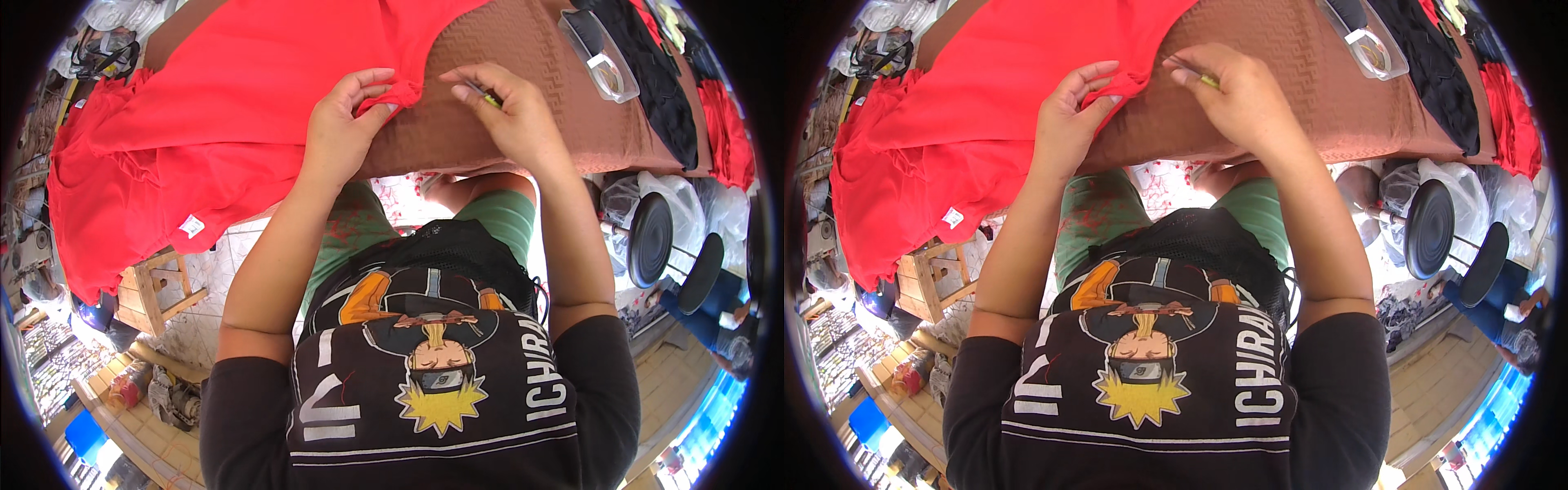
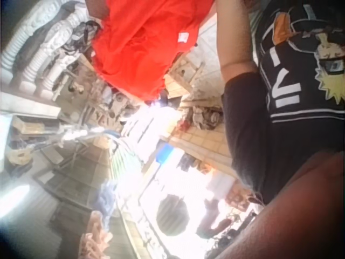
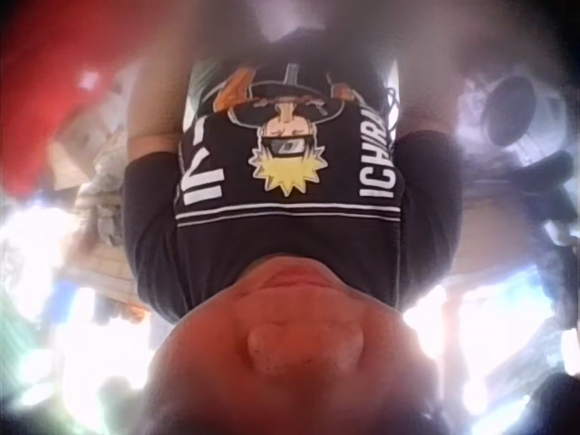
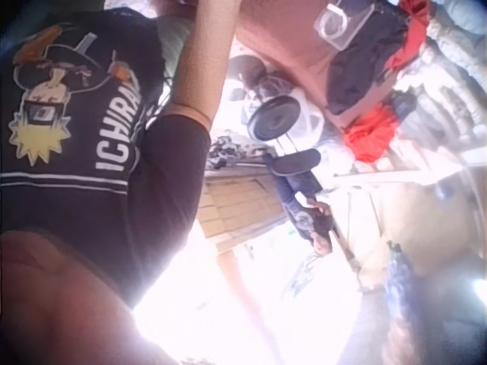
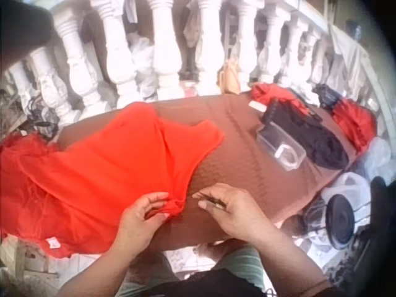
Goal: The person trims loose threads from red shirts using small snips, handling each garment one at a time and clearing off trimmings.
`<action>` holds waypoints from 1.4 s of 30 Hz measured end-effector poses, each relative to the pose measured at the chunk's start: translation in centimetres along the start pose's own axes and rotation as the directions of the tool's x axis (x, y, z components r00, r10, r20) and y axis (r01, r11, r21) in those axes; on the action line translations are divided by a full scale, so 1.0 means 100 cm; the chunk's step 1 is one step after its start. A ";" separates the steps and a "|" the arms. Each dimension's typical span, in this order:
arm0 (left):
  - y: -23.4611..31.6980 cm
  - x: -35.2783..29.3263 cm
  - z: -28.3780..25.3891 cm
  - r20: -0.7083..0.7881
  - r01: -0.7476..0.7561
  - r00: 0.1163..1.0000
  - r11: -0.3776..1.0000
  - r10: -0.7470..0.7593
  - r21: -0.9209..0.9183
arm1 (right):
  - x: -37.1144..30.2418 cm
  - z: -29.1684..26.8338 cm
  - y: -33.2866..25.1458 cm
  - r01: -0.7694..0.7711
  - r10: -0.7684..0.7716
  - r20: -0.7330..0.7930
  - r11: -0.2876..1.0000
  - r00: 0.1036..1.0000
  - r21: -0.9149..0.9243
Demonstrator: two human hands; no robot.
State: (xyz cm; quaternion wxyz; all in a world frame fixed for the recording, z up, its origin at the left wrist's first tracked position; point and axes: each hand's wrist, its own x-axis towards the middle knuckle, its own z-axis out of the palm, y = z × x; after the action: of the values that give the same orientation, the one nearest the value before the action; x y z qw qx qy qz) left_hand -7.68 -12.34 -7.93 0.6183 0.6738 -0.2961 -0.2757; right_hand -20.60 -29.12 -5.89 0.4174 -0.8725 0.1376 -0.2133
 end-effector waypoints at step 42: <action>0.015 0.002 0.022 0.212 -0.552 0.807 0.575 0.552 0.604 | -0.013 0.003 -0.032 -0.187 0.187 -0.063 0.982 0.980 0.014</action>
State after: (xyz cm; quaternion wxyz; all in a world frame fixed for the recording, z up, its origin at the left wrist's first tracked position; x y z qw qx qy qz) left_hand -9.24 -14.02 -6.66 0.4051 0.7162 -0.5662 0.0481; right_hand -21.37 -26.41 -3.85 0.4345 -0.8468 0.2314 -0.2015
